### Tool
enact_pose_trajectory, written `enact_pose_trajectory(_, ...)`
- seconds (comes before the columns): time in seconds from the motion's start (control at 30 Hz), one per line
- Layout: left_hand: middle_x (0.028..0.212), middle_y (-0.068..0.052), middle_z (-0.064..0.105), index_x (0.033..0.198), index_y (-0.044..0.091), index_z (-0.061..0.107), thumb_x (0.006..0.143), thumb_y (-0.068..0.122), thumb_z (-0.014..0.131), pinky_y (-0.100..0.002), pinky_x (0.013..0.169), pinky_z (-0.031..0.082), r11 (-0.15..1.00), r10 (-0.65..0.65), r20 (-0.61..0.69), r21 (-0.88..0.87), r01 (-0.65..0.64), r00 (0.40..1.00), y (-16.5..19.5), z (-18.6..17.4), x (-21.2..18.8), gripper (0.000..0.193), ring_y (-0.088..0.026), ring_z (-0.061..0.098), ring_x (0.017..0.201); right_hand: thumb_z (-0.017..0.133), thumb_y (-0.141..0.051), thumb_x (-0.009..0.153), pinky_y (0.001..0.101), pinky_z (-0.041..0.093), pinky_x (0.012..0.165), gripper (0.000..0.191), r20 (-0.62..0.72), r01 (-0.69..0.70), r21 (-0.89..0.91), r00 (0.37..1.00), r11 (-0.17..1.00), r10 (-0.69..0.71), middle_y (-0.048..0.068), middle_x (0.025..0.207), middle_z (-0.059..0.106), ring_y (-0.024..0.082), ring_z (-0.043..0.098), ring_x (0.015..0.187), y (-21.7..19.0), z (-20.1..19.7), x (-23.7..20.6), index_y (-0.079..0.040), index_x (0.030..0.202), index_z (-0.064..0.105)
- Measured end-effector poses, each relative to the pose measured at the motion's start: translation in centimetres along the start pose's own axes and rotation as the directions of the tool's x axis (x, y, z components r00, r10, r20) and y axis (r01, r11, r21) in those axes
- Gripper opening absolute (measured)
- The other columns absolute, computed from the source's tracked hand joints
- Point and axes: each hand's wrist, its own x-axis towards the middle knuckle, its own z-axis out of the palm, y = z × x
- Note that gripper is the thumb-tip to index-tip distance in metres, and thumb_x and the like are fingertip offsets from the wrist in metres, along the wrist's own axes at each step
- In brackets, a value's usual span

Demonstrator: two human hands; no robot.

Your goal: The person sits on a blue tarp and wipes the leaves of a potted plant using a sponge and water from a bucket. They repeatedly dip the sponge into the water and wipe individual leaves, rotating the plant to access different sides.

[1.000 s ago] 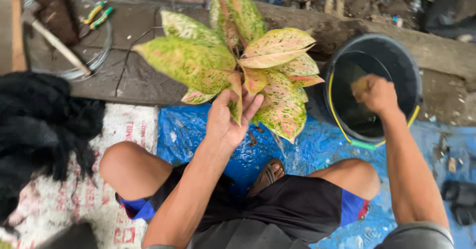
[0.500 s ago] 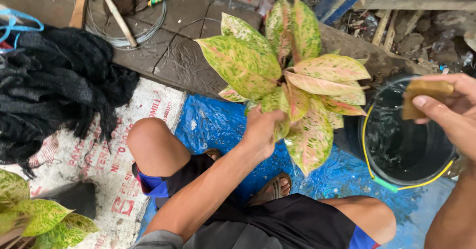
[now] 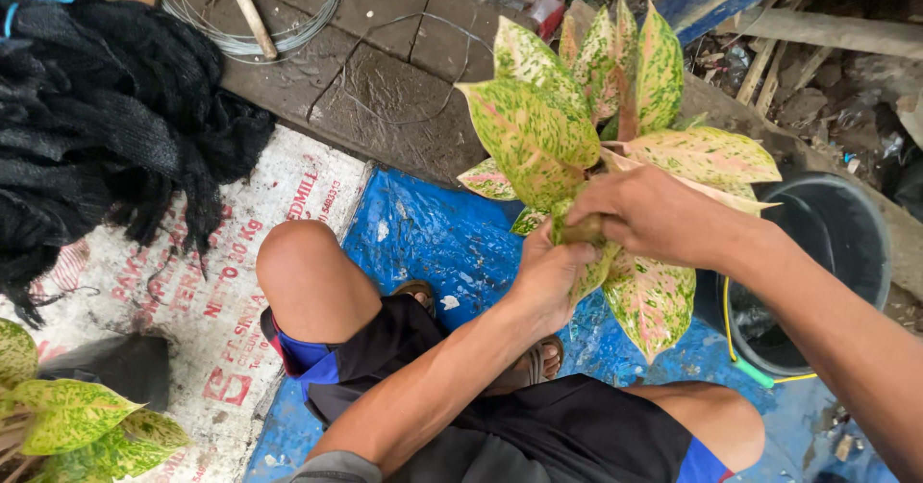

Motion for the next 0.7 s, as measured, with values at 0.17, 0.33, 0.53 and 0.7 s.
enact_pose_trajectory(0.17, 0.112, -0.008, 0.067, 0.129, 0.002, 0.058, 0.081, -0.019, 0.054, -0.032, 0.078, 0.055, 1.0, 0.019, 0.029, 0.017, -0.019, 0.999, 0.1, 0.2, 0.0, 0.053, -0.019, 0.067, 0.094, 0.068, -0.011, 0.086, 0.0471, 0.057, 0.068, 0.031, 0.027, -0.245, -0.484, 0.955, 0.84, 0.294, 0.012, 0.085, 0.073, 0.035, 0.073, 0.079, 0.9, 2.4, -0.1, -0.011, 0.116, 0.063)
enact_pose_trajectory(0.33, 0.11, -0.004, 0.066, 0.139, 0.008, 0.055, 0.079, -0.019, 0.052, -0.029, 0.074, 0.056, 1.0, -0.011, -0.009, -0.016, 0.011, 1.0, 0.7, 0.3, -0.5, 0.066, -0.013, 0.065, 0.089, 0.068, -0.014, 0.075, 0.0485, 0.056, 0.062, 0.029, -0.03, -0.1, -0.571, 0.994, 0.815, 0.101, 0.008, 0.085, 0.073, 0.035, 0.073, 0.077, 2.1, 2.9, 0.3, -0.014, 0.104, 0.066)
enact_pose_trajectory(0.53, 0.108, -0.005, 0.066, 0.146, 0.009, 0.052, 0.079, -0.019, 0.052, -0.029, 0.07, 0.055, 1.0, -0.004, 0.005, -0.02, 0.005, 1.0, 2.1, 1.1, -1.2, 0.072, -0.013, 0.064, 0.084, 0.065, -0.014, 0.08, 0.0478, 0.056, 0.062, 0.017, -0.118, -0.063, -0.604, 0.993, 0.794, -0.011, 0.009, 0.083, 0.073, 0.033, 0.073, 0.078, 3.9, 3.4, 1.0, -0.012, 0.097, 0.067)
enact_pose_trajectory(0.7, 0.111, -0.005, 0.067, 0.154, 0.004, 0.046, 0.078, -0.018, 0.051, -0.026, 0.069, 0.054, 1.0, 0.01, 0.03, -0.005, -0.01, 0.999, 2.6, 1.2, -1.5, 0.079, -0.013, 0.066, 0.085, 0.064, -0.015, 0.083, 0.0477, 0.055, 0.058, 0.019, -0.096, -0.157, -0.652, 0.988, 0.742, 0.124, 0.011, 0.074, 0.072, 0.033, 0.072, 0.069, 4.2, 3.1, 1.0, -0.011, 0.102, 0.066)
